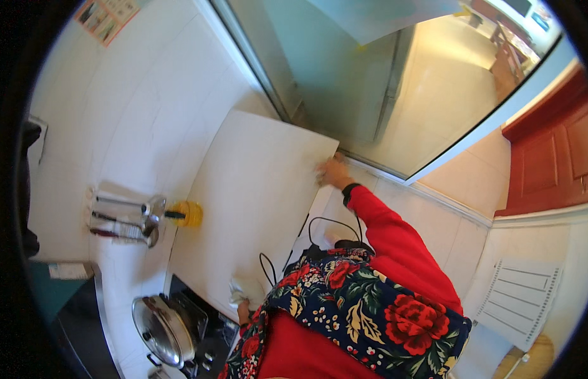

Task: The person wipes the kitchen countertop and the glass partition with a cloth. They move the cloth across the surfaces in repeated strokes, covering the countertop near the stove and the adjacent glass panel.

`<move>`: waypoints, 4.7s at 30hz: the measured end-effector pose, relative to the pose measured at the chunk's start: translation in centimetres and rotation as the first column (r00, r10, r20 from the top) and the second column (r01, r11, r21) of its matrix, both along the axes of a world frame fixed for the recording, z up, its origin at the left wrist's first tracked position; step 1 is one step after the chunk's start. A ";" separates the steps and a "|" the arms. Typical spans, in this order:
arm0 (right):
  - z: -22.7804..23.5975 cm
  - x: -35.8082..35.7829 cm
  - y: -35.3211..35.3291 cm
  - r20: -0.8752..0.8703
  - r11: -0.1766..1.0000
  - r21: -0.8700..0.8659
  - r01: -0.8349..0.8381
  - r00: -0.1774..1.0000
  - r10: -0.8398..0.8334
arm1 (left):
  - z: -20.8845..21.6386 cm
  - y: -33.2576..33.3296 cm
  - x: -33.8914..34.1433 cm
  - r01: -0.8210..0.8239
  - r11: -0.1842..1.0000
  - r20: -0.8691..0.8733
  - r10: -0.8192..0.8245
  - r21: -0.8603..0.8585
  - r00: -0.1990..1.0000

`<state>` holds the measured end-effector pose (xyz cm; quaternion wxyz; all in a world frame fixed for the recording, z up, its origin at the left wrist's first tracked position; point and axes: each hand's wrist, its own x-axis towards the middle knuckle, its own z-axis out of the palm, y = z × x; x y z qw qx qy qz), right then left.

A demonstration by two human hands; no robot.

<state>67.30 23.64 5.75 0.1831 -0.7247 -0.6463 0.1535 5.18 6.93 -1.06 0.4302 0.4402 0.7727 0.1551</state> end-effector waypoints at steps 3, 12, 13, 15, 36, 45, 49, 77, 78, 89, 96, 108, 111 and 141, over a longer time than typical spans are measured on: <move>-0.9 -0.8 0.9 -0.086 0.964 0.038 0.262 0.962 -0.258 | 0.5 -0.3 0.1 -0.252 0.955 0.280 0.287 -0.155 0.916; -1.3 -16.4 -1.3 -0.025 0.947 -0.010 -0.321 0.947 0.321 | 0.7 -0.2 0.7 -0.384 0.894 0.461 0.448 -0.231 0.766; -1.3 -17.5 -1.9 -0.050 0.914 0.000 -0.407 0.912 0.406 | 0.7 -0.1 1.1 -0.446 0.855 0.497 0.518 -0.266 0.696; -0.9 -18.9 -2.3 -0.227 0.820 -0.118 -0.560 0.819 0.527 | 1.0 0.0 1.4 -0.470 0.836 0.534 0.545 -0.284 0.646; 0.8 -10.5 -1.6 -0.880 0.963 -0.223 0.152 0.393 -0.266 | 1.5 -0.4 1.4 -0.432 0.856 0.677 0.498 -0.283 0.542; 6.1 -13.8 0.8 -0.961 0.996 0.086 0.038 0.267 0.073 | 0.1 0.2 0.1 -0.381 0.861 0.624 0.507 -0.337 0.594; 1.6 -13.8 2.5 -0.959 0.998 -0.056 0.020 0.276 -0.059 | 0.7 0.1 0.2 -0.364 0.861 0.684 0.505 -0.356 0.527; -2.8 -22.6 -2.9 0.324 0.959 0.225 -0.174 0.941 0.095 | 1.3 -0.2 0.6 -0.357 0.882 0.666 0.467 -0.307 0.582; -2.6 -22.6 -3.5 0.313 0.944 0.269 -0.189 0.945 0.099 | 1.2 0.0 0.6 -0.392 0.860 0.641 0.506 -0.326 0.577; -2.8 -21.4 -5.5 0.161 0.971 0.097 -0.219 0.966 0.202 | 1.5 -0.4 1.1 -0.329 0.904 0.770 0.411 -0.274 0.488; -1.9 -17.8 -4.7 -0.836 0.837 -0.424 -0.346 0.506 -0.214 | 2.6 -0.6 1.8 -0.318 0.908 0.776 0.404 -0.274 0.485; 9.7 1.0 -5.6 -0.240 0.709 0.666 -0.233 0.833 0.499 | 8.8 10.8 15.4 -0.149 0.989 0.909 0.076 -0.015 0.409; 12.2 4.2 -5.9 -0.865 0.997 -0.070 0.022 -0.499 -0.049 | 11.4 13.5 20.5 0.026 0.979 0.904 -0.195 0.200 0.381; 10.8 4.6 2.9 -0.926 0.842 -0.087 -0.532 0.355 0.129 | 20.6 15.3 35.5 -0.036 0.988 0.802 -0.098 0.148 0.590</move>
